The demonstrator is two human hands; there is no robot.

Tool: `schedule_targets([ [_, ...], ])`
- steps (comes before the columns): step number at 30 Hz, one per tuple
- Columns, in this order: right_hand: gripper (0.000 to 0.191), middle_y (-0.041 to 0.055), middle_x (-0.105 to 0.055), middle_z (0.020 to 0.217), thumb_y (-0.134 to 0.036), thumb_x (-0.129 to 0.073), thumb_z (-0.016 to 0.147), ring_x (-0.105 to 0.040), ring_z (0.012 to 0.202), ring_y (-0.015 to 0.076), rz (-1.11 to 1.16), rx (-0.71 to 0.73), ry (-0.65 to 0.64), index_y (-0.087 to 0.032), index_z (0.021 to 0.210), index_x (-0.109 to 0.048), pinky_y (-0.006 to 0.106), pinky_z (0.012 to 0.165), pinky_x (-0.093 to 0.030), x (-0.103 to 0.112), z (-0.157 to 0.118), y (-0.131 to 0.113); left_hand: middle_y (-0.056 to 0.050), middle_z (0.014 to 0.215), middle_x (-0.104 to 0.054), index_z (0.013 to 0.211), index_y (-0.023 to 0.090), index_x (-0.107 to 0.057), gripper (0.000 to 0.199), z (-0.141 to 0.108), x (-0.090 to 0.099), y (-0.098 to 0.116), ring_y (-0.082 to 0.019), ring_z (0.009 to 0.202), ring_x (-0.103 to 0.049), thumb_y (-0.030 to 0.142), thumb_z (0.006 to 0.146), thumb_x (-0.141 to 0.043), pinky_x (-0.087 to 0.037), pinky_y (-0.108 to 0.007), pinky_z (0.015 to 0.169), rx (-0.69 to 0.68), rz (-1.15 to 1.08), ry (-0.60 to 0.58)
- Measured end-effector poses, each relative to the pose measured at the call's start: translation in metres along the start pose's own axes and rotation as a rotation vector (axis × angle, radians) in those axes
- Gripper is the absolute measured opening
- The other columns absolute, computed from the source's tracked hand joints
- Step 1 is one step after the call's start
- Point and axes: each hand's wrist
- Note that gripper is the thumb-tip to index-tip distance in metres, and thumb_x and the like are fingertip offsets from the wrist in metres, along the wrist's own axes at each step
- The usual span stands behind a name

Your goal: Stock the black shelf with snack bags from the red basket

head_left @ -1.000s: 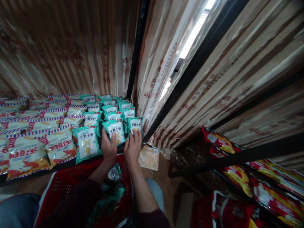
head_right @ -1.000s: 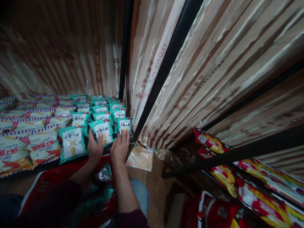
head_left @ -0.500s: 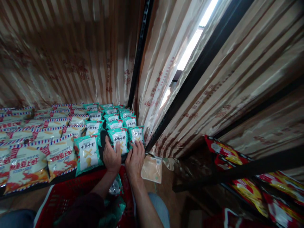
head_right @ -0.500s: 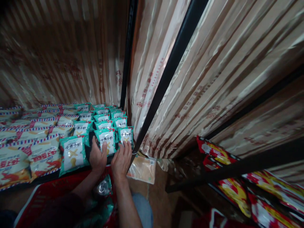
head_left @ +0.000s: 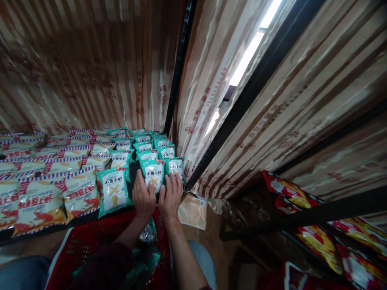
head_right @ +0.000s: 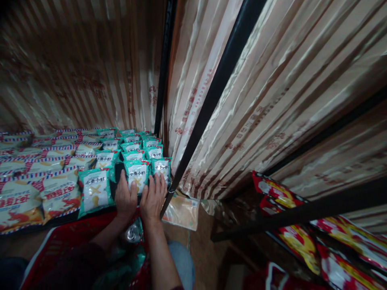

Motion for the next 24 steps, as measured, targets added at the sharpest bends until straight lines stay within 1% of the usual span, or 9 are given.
schedule_targets([
  [3,0.035,0.0154,-0.052,0.132,-0.023,-0.042,0.091,-0.031,0.135,0.0268,-0.001,0.0,-0.013,-0.013,0.123,-0.053,0.05,0.103,-0.033,-0.001,0.0,-0.001,-0.023,0.139,-0.044,0.141,0.007,-0.03,0.057,-0.001,-0.001,0.002,-0.03,0.128,-0.043,0.035,0.091,-0.032,-0.038,-0.045,0.1,-0.029,0.045,-0.023],
  [7,0.035,0.0166,-0.052,0.131,-0.024,-0.041,0.092,-0.033,0.134,0.0272,0.001,-0.002,0.006,-0.012,0.123,-0.052,0.051,0.103,-0.033,-0.004,-0.001,0.0,-0.023,0.137,-0.046,0.141,0.006,-0.03,0.057,0.0,-0.002,0.003,-0.03,0.126,-0.045,0.035,0.091,-0.033,-0.039,-0.045,0.099,-0.048,0.064,-0.044],
  [12,0.037,0.0179,-0.051,0.132,-0.024,-0.041,0.092,-0.031,0.134,0.0285,0.007,0.017,0.003,-0.011,0.125,-0.049,0.052,0.102,-0.033,-0.007,-0.003,0.003,-0.024,0.139,-0.043,0.142,0.006,-0.026,0.06,-0.002,-0.004,-0.002,-0.03,0.129,-0.042,0.037,0.091,-0.035,-0.037,-0.047,0.102,-0.052,0.034,-0.003],
  [17,0.038,0.0188,-0.047,0.136,-0.026,-0.04,0.092,-0.029,0.136,0.0289,0.029,0.034,0.006,-0.011,0.126,-0.048,0.053,0.102,-0.034,-0.003,-0.003,-0.001,-0.024,0.143,-0.037,0.143,0.005,-0.023,0.058,-0.005,-0.003,-0.004,-0.028,0.135,-0.032,0.032,0.092,-0.031,-0.031,-0.048,0.107,-0.11,-0.033,0.034],
  [20,0.037,0.0182,-0.048,0.136,-0.023,-0.038,0.093,-0.03,0.135,0.028,0.059,0.046,0.025,-0.011,0.126,-0.048,0.054,0.102,-0.033,0.003,-0.003,-0.004,-0.023,0.146,-0.033,0.144,0.007,-0.019,0.057,-0.011,0.008,0.001,-0.026,0.139,-0.024,0.027,0.092,-0.031,-0.029,-0.049,0.109,-0.201,-0.07,0.012],
  [22,0.036,0.0177,-0.049,0.135,-0.021,-0.037,0.093,-0.034,0.134,0.0267,0.086,0.069,0.04,-0.012,0.126,-0.048,0.053,0.102,-0.035,0.007,-0.003,-0.007,-0.021,0.146,-0.032,0.144,0.01,-0.02,0.055,-0.016,0.021,0.005,-0.025,0.139,-0.023,0.024,0.092,-0.029,-0.029,-0.049,0.109,-0.275,-0.091,-0.032],
  [24,0.036,0.0175,-0.05,0.134,-0.018,-0.037,0.093,-0.037,0.132,0.0254,0.117,0.109,0.051,-0.013,0.126,-0.049,0.051,0.102,-0.037,0.011,-0.004,-0.011,-0.019,0.146,-0.033,0.143,0.012,-0.024,0.052,-0.02,0.038,0.007,-0.025,0.139,-0.023,0.022,0.092,-0.029,-0.029,-0.05,0.109,-0.317,-0.088,-0.06],
])
Point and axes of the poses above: each hand's wrist, its own z-axis towards the middle knuckle, its own x-axis out of the back of the hand, y = z × x
